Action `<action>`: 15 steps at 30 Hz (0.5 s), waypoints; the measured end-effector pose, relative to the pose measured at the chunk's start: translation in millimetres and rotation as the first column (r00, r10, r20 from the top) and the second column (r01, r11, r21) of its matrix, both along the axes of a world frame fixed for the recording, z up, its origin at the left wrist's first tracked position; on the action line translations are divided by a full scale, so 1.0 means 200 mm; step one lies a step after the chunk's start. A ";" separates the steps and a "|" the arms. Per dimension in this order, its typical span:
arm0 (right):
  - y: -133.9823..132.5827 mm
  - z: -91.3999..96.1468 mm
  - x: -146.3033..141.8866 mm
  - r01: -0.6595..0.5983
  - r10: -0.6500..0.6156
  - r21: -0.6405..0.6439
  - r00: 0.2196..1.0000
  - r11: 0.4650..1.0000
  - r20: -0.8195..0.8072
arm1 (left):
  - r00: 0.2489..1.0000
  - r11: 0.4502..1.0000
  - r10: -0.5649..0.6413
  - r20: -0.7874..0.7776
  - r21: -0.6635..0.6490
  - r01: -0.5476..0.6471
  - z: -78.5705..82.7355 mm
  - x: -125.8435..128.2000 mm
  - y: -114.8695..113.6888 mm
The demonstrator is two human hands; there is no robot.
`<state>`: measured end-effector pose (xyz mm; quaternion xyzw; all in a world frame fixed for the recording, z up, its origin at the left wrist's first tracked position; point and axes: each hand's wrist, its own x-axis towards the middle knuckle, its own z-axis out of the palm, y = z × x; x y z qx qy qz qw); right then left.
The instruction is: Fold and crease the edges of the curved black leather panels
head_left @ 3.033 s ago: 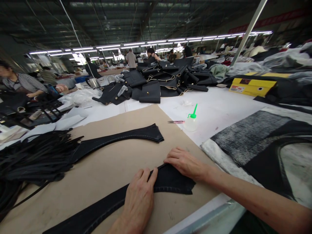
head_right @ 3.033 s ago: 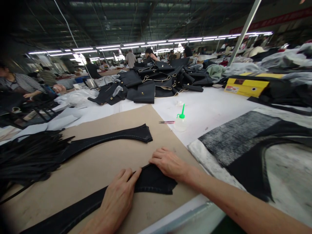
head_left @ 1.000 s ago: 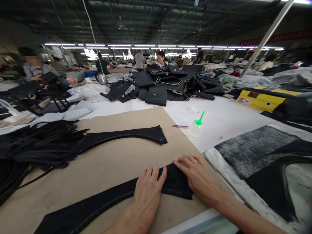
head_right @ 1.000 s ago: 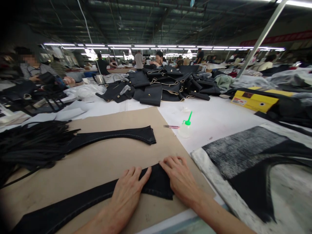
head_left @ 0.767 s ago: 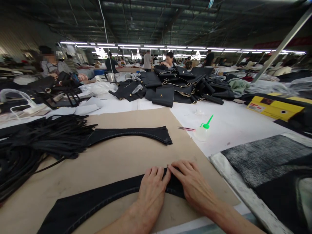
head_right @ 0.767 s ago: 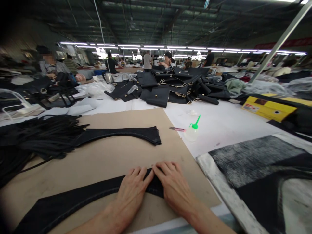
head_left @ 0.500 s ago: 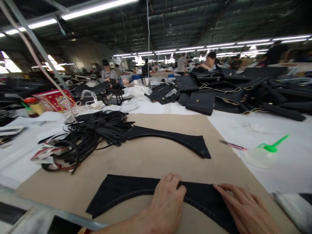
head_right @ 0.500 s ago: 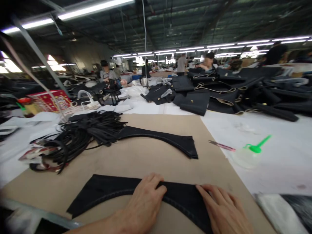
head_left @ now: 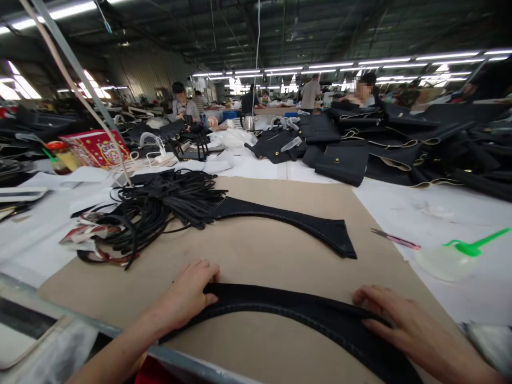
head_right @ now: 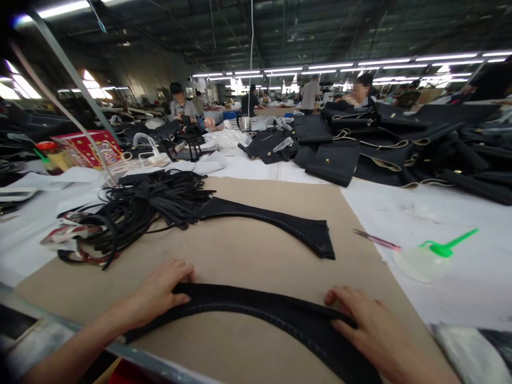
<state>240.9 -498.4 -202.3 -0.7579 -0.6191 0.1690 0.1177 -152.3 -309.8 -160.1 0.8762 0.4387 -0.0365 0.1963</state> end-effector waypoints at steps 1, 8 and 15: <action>0.00 0.02 0.01 0.003 -0.003 -0.023 1.000 1.000 -0.025 | 1.000 1.000 -0.023 -0.011 -0.019 0.023 0.01 0.00 0.02; 0.05 0.15 0.05 0.014 -0.068 -0.119 0.887 0.993 -0.457 | 0.993 0.952 -0.115 -0.027 -0.288 0.103 0.06 -0.02 0.26; 0.30 0.25 0.17 0.349 -0.205 0.061 0.673 0.935 -0.710 | 0.984 0.976 -0.177 0.034 -0.121 0.180 0.31 0.27 0.71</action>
